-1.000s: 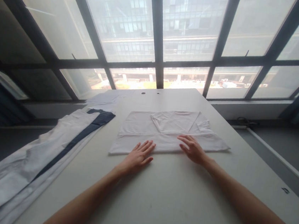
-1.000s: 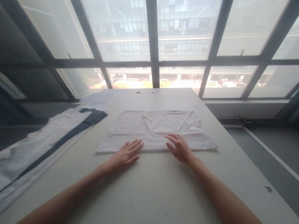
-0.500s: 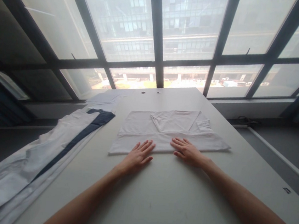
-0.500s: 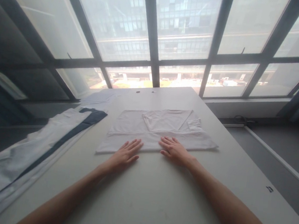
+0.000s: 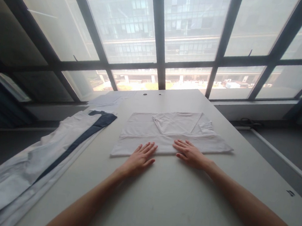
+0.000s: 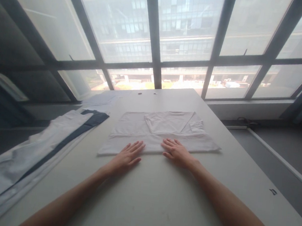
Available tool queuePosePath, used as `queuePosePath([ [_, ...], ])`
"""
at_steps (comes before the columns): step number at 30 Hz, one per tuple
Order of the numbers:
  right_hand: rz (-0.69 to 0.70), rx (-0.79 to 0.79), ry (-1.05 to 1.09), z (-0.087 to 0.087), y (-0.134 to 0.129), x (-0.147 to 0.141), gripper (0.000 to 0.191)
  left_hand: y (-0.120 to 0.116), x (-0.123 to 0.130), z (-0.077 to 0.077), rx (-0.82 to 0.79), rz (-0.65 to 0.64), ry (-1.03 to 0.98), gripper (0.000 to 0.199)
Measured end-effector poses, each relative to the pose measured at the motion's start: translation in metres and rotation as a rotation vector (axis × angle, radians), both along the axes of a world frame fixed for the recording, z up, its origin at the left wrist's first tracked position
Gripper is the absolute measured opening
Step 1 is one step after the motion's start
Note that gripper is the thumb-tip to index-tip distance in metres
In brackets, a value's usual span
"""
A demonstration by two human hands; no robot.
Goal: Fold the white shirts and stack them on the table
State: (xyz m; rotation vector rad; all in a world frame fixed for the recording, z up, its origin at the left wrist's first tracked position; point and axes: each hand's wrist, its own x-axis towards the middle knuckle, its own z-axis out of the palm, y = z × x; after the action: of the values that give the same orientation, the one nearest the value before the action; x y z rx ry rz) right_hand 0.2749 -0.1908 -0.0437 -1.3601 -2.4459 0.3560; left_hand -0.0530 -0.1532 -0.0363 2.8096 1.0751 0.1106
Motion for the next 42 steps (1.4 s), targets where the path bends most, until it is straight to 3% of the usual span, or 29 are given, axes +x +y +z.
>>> queuePosePath([
  [42,-0.004,0.006,0.007,-0.0006,0.0004,0.0008,0.055,-0.0014,0.0009,0.0026,-0.025,0.006,-0.001,0.062],
])
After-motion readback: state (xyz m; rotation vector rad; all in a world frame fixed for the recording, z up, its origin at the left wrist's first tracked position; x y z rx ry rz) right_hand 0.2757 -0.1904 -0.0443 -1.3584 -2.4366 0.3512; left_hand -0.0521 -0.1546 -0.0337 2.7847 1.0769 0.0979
